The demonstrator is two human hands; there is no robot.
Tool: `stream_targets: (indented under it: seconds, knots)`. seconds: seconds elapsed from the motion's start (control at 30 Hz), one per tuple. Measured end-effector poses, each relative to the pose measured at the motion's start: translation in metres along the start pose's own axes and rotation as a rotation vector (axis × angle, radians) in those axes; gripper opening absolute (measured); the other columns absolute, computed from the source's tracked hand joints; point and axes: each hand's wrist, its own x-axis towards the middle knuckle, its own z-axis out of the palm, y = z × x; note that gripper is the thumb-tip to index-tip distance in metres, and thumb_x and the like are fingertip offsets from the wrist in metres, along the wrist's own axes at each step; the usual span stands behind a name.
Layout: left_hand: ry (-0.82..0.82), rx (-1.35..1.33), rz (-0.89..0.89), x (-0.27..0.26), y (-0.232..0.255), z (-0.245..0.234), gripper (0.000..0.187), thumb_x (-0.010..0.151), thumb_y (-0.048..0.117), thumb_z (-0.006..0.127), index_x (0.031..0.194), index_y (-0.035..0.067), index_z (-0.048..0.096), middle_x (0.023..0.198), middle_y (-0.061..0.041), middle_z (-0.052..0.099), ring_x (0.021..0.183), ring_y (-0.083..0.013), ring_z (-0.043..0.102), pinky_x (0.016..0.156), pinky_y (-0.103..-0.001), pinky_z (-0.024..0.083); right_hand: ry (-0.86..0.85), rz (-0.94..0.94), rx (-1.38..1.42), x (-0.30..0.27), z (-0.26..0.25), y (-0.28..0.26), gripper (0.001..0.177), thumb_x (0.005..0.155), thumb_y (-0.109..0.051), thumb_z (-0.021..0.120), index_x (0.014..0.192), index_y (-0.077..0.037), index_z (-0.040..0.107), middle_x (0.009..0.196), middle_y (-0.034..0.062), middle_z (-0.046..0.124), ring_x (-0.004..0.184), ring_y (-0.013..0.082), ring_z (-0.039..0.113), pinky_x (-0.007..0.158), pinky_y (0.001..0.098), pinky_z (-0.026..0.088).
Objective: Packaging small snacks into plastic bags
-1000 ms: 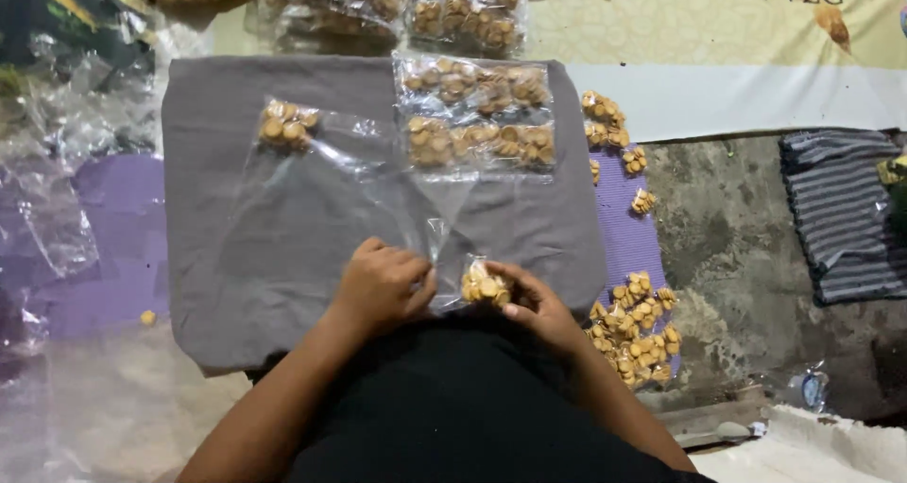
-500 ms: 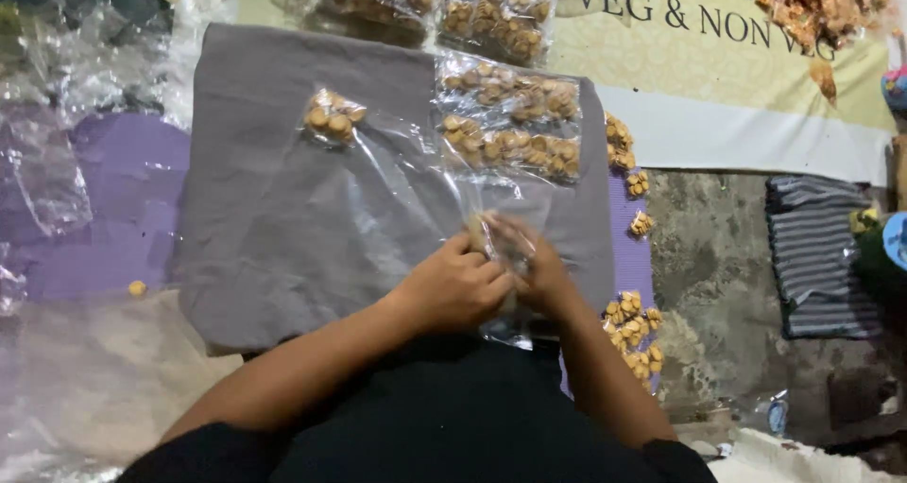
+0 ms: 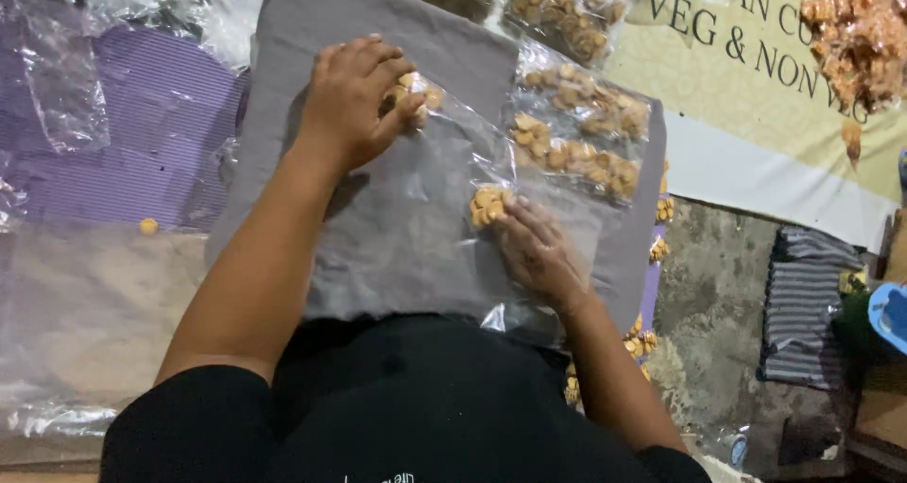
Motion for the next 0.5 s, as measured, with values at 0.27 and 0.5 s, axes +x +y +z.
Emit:
stream_targets:
  seconds: [0.27,0.5]
  knots:
    - [0.028,-0.277,-0.173,0.000,-0.012,0.002,0.050,0.111,0.045,0.035,0.125,0.011,0.069,0.128,-0.007,0.072,0.134,-0.0338,0.055,0.108,-0.050,0.028,-0.296,-0.055,-0.204,0.057,-0.005,-0.006,0.068,0.106,-0.035,0.059,0.165,-0.019,0.028,0.171,0.0018,0.028,0.157,0.0276,0.031,0.130,0.0501,0.020]
    - [0.086,-0.334,-0.168,0.000,-0.015,0.008,0.053,0.110,0.049,0.032,0.117,0.011,0.069,0.121,-0.010,0.074,0.130,-0.0330,0.057,0.107,-0.049,0.029,-0.351,-0.129,-0.318,0.119,-0.016,-0.036,0.070,0.104,-0.039,0.061,0.162,-0.015,0.032,0.170,0.0083,0.028,0.158,0.0383,0.024,0.128,0.0563,0.022]
